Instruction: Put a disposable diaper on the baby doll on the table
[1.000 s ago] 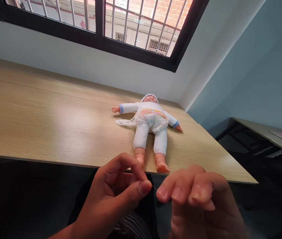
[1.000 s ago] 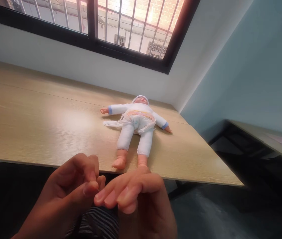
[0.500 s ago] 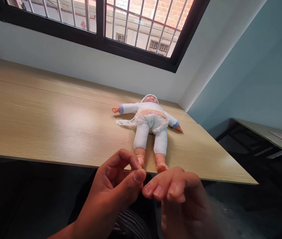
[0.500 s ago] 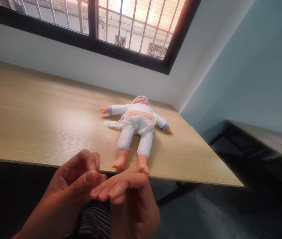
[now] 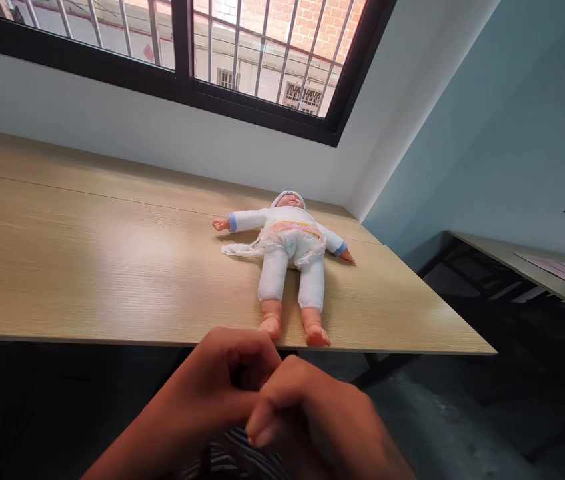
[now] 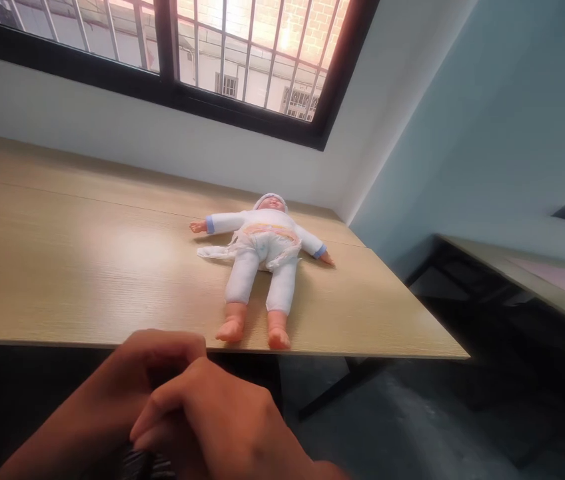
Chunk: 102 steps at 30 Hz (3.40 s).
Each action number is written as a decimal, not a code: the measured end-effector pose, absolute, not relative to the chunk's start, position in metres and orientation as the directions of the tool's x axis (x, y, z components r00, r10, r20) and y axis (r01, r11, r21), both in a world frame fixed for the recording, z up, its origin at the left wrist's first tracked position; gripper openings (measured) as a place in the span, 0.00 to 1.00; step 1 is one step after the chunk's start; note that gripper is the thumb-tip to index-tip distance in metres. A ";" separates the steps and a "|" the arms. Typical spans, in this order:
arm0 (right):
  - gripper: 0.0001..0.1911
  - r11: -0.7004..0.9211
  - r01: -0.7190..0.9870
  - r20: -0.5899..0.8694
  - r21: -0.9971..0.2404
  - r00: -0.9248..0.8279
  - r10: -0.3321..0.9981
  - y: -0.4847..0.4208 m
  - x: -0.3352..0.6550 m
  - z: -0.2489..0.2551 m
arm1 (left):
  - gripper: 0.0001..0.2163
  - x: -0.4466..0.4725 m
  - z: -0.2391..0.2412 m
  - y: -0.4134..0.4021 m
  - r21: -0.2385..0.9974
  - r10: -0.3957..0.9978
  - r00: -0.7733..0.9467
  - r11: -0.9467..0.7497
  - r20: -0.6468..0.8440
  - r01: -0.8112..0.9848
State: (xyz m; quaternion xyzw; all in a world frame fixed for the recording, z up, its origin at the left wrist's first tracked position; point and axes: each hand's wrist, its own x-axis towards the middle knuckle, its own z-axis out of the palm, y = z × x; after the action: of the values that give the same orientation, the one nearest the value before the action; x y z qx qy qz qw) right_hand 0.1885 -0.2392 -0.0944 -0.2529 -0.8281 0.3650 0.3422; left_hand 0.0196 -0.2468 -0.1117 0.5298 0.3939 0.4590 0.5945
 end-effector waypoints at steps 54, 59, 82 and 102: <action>0.09 0.920 0.269 0.851 -0.285 -0.372 0.372 -0.215 0.184 -0.115 | 0.07 0.021 -0.108 -0.256 0.933 0.965 -0.127 -0.254 0.228 -0.256; 0.11 0.907 0.303 0.843 -0.293 -0.366 0.395 -0.221 0.185 -0.111 | 0.07 0.022 -0.116 -0.254 0.848 0.857 -0.137 -0.513 0.497 -0.131; 0.11 0.915 0.371 0.899 -0.160 -0.328 0.290 -0.222 0.179 -0.104 | 0.06 0.030 -0.113 -0.266 0.885 0.845 -0.314 -0.464 0.432 -0.030; 0.11 0.879 0.297 0.883 -0.373 -0.177 0.435 -0.225 0.160 -0.109 | 0.05 0.029 -0.113 -0.262 0.829 0.938 -0.254 -0.331 0.236 -0.451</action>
State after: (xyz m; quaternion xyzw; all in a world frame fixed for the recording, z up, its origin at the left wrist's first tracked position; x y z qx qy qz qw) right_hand 0.1598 -0.2255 -0.1092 -0.2393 -0.7649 0.0578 0.5953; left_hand 0.0294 -0.2616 -0.1131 0.3773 0.3225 0.7233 0.4801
